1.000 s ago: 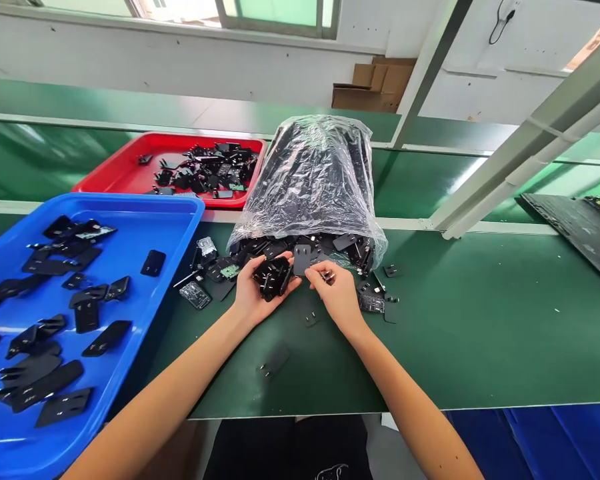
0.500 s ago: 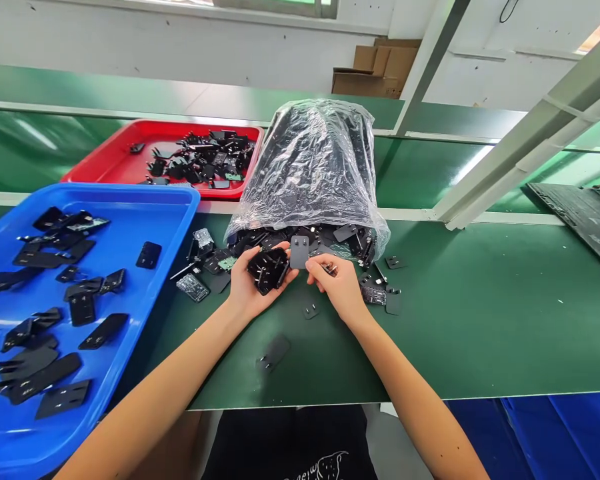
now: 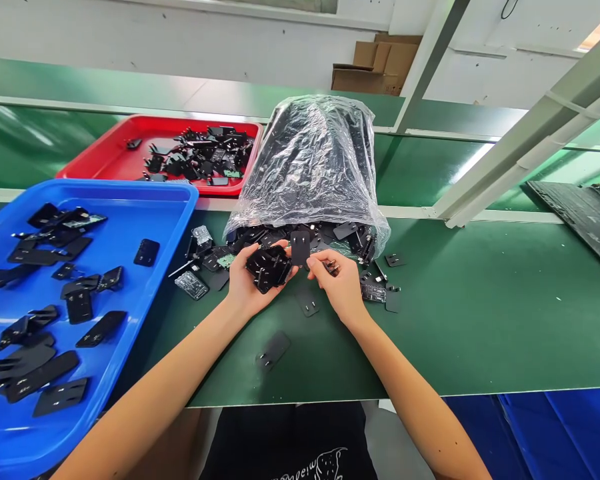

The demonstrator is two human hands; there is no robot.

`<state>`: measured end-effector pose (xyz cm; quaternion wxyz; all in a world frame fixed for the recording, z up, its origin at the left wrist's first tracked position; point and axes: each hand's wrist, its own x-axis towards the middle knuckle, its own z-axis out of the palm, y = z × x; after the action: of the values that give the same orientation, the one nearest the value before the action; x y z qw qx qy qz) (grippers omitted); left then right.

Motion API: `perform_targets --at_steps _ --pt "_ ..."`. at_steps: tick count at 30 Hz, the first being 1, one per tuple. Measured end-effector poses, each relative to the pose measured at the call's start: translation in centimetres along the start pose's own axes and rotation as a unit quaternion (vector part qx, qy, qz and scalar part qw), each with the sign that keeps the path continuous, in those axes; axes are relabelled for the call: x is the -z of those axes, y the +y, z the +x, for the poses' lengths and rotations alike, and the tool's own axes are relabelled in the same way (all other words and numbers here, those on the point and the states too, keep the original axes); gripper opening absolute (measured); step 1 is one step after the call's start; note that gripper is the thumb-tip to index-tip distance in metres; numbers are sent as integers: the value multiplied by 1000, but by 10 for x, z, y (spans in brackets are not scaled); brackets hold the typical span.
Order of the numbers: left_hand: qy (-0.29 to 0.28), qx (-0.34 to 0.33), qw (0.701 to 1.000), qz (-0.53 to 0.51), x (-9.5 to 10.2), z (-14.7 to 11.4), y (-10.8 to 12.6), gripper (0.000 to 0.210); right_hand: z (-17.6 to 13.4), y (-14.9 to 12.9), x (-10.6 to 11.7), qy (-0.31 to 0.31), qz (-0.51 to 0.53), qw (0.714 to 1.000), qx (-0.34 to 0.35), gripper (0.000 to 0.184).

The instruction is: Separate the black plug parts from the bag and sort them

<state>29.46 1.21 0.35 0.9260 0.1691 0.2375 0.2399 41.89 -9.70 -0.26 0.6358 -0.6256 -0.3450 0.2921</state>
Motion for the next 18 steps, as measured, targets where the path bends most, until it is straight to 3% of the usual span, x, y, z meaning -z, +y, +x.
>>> perform_targets --at_steps 5,18 --pt "-3 6 1000 -4 -2 0 -1 34 0 2 -3 38 24 999 5 17" --pt "-17 10 1000 1 -1 1 -1 36 2 4 -2 43 44 998 -9 15"
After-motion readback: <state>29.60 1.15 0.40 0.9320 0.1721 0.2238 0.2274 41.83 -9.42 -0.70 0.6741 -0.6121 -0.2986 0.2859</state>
